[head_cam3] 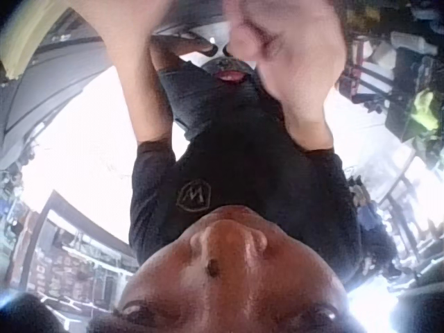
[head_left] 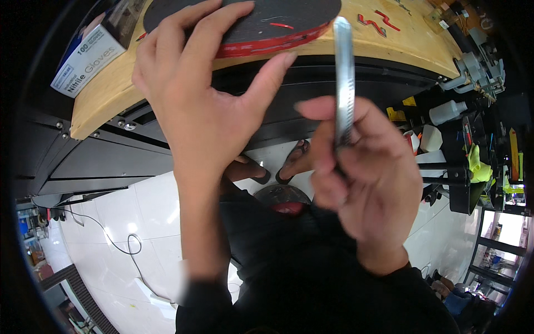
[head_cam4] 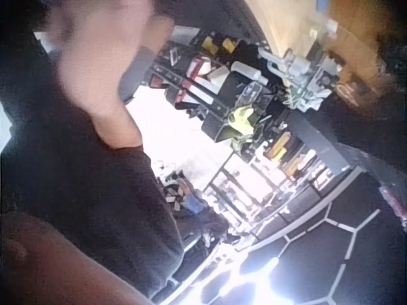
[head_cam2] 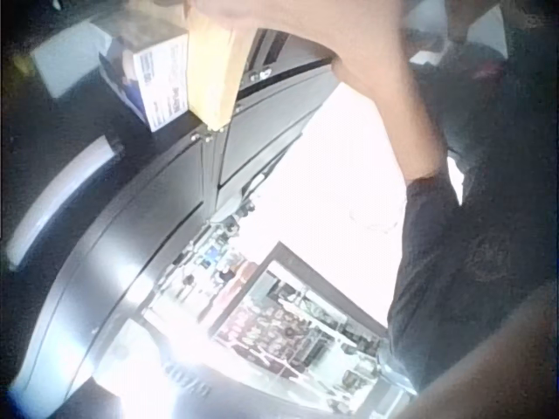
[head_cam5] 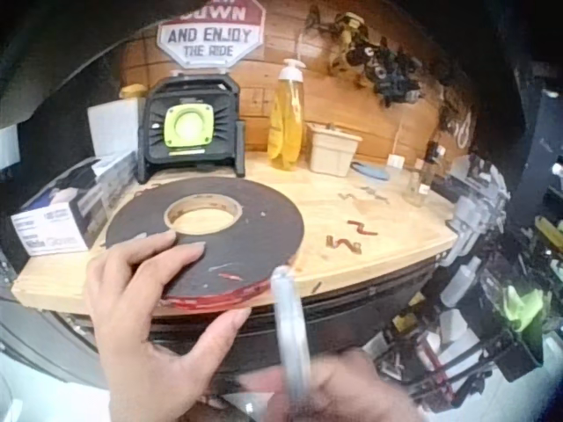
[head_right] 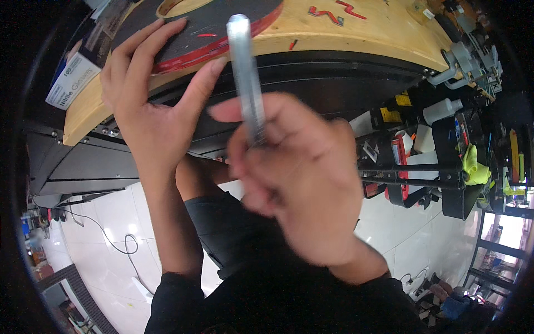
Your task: The person uses a utility knife to cut small strips from a roll of red adhesive tape on a wooden workbench. They repeatedly cut, peel, and trim the tape pieces, placing the finished strips on the bench.
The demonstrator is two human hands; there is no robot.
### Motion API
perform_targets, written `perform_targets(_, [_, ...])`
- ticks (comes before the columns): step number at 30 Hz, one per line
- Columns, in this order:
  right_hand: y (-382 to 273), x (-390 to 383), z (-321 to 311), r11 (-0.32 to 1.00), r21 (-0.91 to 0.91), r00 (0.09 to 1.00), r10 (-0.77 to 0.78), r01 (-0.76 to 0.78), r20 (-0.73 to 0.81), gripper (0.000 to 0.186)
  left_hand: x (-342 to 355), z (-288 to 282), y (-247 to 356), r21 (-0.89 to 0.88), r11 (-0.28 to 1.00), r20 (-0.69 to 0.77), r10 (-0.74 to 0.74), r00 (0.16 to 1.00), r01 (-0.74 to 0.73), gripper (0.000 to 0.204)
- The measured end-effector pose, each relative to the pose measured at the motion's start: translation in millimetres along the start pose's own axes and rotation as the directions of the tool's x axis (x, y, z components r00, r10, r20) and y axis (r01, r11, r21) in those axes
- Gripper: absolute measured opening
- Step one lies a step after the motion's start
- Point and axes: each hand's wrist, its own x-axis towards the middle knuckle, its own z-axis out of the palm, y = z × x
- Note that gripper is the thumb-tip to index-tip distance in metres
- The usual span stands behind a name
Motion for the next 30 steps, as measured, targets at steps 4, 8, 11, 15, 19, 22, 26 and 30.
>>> perform_targets(4, [9, -15, 16, 0.974, 0.224, 0.997, 0.018, -0.035, 0.079, 0.039, 0, 1, 4, 0.043, 0.998, 0.012, -0.042, 0.999, 0.042, 0.052])
perform_targets(8, [19, -21, 10, 0.965, 0.229, 0.984, 0.094, -0.128, 0.152, 0.038, -2, 1, 4, 0.071, 0.996, 0.051, -0.053, 0.997, 0.049, 0.050])
perform_targets(11, [16, -20, 11, 0.966, 0.192, 0.982, 0.157, -0.174, 0.102, 0.035, 1, -1, 5, 0.109, 0.993, 0.109, -0.053, 0.993, 0.041, 0.051])
perform_targets(15, [24, -3, -15, 0.960, 0.191, 0.944, 0.142, -0.205, 0.299, 0.035, 1, -5, 6, 0.117, 0.989, 0.129, -0.100, 0.987, 0.085, 0.053])
perform_targets(19, [25, 8, -22, 0.973, 0.175, 0.956, 0.098, -0.151, 0.278, 0.035, -4, -4, -6, 0.047, 0.994, 0.125, -0.100, 0.987, 0.095, 0.055])
perform_targets(22, [25, 7, -14, 0.988, 0.130, 0.972, 0.057, -0.089, 0.229, 0.031, -3, -5, -3, 0.086, 0.991, 0.135, -0.111, 0.985, 0.100, 0.055])
perform_targets(26, [25, 11, -16, 1.000, 0.000, 0.974, -0.028, 0.029, 0.226, 0.022, -4, -5, -8, 0.095, 0.993, 0.144, -0.079, 0.986, 0.066, 0.054])
perform_targets(30, [13, 23, -23, 0.995, -0.004, 0.939, 0.096, -0.100, 0.329, 0.020, -9, -1, -6, 0.083, 0.993, 0.116, -0.097, 0.989, 0.087, 0.052])
